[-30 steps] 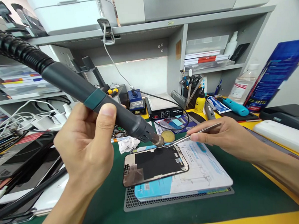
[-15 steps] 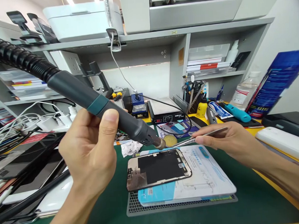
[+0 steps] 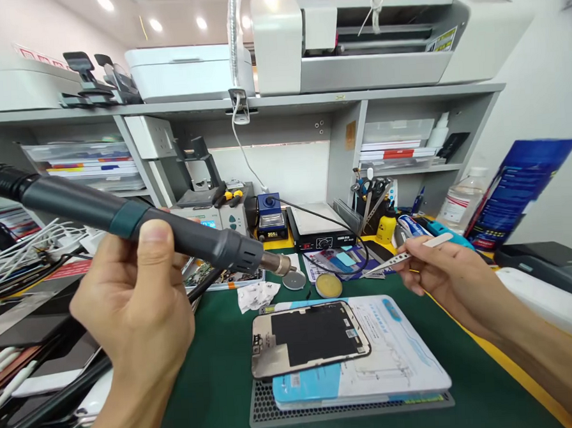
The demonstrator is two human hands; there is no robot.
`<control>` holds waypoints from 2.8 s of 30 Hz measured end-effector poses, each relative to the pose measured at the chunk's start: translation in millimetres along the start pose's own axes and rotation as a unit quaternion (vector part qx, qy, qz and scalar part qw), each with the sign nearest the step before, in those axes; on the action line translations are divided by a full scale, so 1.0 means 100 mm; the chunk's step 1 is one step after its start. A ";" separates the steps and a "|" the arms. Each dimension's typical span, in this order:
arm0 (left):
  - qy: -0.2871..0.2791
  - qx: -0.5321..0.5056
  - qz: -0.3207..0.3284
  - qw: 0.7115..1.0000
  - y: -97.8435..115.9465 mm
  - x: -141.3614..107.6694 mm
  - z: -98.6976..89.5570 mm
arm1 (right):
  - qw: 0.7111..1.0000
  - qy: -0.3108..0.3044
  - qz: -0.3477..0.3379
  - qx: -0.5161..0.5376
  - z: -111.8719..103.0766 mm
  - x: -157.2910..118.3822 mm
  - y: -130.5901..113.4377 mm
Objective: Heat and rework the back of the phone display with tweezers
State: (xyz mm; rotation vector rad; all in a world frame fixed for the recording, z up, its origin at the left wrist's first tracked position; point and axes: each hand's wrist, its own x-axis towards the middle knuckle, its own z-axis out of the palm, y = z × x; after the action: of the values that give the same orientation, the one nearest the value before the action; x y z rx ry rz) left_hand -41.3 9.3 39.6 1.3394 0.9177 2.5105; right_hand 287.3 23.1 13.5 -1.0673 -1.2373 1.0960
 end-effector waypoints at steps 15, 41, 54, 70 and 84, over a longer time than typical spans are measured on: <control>0.092 -0.048 -0.066 0.992 -0.03 0.28 -0.15 | 0.997 0.041 0.028 0.053 -0.03 0.00 -0.12; 0.037 0.212 0.093 0.972 0.23 2.11 0.11 | 0.995 0.084 0.004 0.057 0.14 0.27 0.02; -0.154 0.528 0.005 0.835 -0.24 2.58 0.73 | 0.998 0.064 0.022 0.016 0.04 0.26 0.12; -0.385 0.611 -0.094 0.685 0.35 1.90 0.85 | 0.996 0.077 -0.008 0.053 0.08 0.16 0.01; -0.685 0.374 -0.234 0.581 0.45 0.03 -0.21 | 0.998 0.052 -0.019 0.030 0.06 0.18 0.10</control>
State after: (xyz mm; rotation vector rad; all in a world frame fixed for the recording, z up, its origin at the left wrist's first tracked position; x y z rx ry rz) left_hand -53.3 -35.1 59.4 2.1140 1.4538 0.1290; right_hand 281.2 42.8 7.4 -1.0374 -1.1318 1.0296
